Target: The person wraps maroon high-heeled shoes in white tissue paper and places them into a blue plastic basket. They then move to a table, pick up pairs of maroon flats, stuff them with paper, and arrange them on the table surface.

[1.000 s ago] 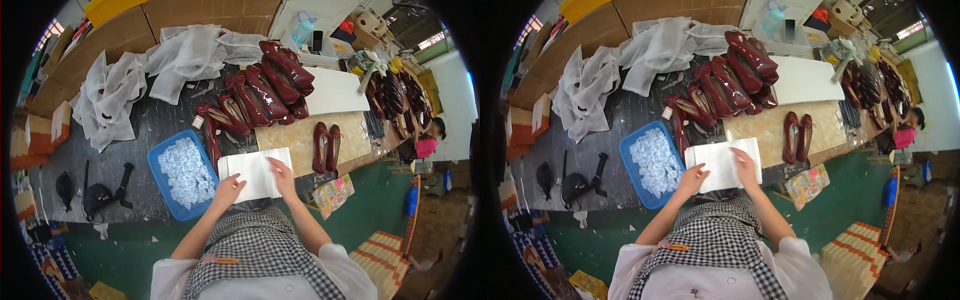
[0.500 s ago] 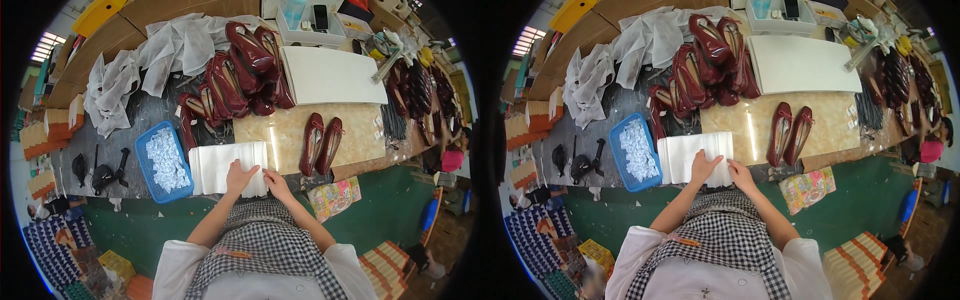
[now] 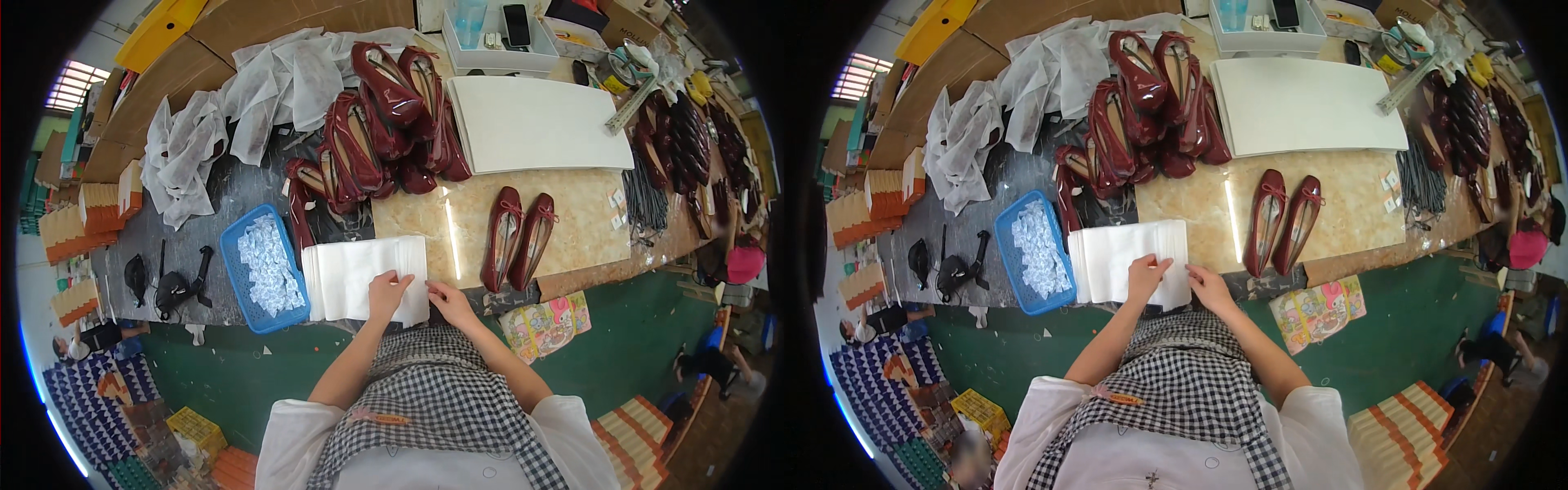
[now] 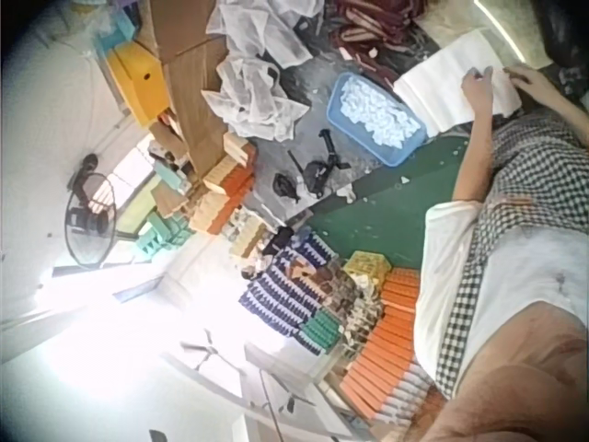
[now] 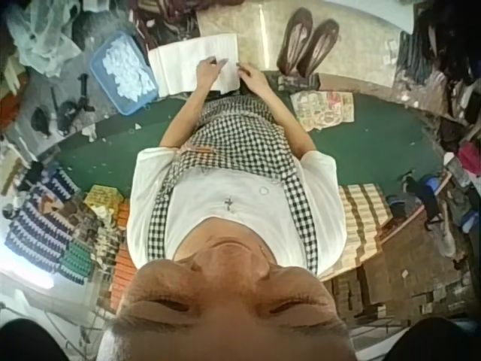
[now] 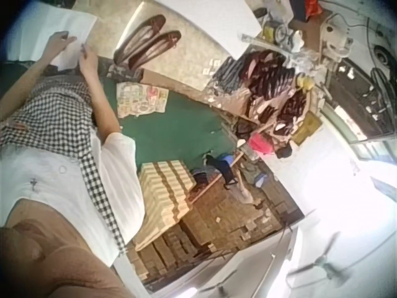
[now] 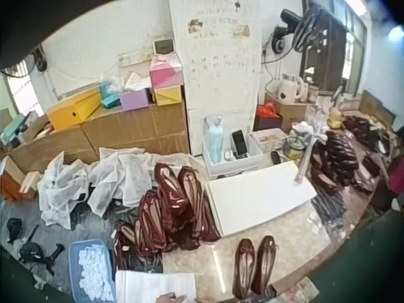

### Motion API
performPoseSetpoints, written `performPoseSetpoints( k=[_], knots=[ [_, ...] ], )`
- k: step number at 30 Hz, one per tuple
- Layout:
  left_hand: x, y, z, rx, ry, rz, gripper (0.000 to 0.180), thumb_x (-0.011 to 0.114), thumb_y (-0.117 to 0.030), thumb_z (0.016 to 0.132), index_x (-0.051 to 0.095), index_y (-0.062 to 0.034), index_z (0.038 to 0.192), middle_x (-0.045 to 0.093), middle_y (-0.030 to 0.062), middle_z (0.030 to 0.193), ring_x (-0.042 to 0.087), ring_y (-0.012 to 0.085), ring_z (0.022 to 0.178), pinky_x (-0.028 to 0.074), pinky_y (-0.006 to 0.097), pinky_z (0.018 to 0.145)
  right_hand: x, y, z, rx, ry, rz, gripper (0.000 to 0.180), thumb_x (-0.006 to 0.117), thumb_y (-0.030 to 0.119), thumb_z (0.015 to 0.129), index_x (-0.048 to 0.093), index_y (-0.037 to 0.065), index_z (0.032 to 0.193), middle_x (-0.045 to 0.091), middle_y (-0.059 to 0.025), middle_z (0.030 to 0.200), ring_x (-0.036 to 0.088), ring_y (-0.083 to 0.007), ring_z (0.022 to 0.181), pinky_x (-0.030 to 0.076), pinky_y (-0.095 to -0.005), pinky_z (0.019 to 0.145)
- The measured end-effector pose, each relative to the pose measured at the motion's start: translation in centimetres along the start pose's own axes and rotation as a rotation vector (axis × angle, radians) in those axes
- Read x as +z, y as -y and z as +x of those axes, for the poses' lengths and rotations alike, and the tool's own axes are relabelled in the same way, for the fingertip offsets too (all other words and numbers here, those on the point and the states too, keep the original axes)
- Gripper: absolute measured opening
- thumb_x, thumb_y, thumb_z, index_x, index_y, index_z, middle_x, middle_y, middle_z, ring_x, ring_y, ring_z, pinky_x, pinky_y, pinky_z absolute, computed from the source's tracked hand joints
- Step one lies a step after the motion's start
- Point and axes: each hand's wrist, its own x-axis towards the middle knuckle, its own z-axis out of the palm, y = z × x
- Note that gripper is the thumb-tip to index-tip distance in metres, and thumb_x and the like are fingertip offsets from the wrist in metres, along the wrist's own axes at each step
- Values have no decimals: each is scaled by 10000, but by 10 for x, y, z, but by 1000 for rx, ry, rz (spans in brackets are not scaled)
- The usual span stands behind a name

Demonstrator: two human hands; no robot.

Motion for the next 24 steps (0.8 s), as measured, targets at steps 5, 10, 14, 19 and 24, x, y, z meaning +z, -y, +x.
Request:
performPoseSetpoints(
  k=[5,10,14,19,24],
  knots=[
    [2,13,8,-48,97,-192,377,687,-296,809,581,18,629,540,55,530,540,132,507,453,307,507,-11,9,-2,-68,-130,-228,338,599,94,834,599,49,1168,601,-148,1054,600,-290,936,483,-347,814],
    [-7,38,22,53,-11,-88,325,616,-273,859,636,45,792,582,72,612,556,129,599,449,290,572,-4,32,-11,-274,-297,-333,312,603,38,828,601,28,1140,592,-151,1046,581,-307,971,480,-347,816],
    [-71,35,19,48,-154,-379,370,545,-259,909,580,96,1008,630,74,800,548,130,707,438,324,635,6,58,-17,-262,-354,-260,344,586,13,809,607,66,1148,600,-150,1060,565,-325,980,471,-373,823],
    [-273,10,-6,63,-239,-712,243,575,-230,931,647,2,936,650,11,804,569,72,658,434,207,563,51,95,-17,-215,-435,-105,270,540,3,874,621,53,1127,640,-118,962,639,-210,803,501,-286,702],
    [-367,0,-39,223,-335,-699,213,601,-170,912,654,31,861,620,-12,768,528,50,630,398,203,546,133,170,0,-314,-288,-15,259,529,8,897,621,19,1139,651,-101,973,623,-175,923,485,-283,779]
  ],
)
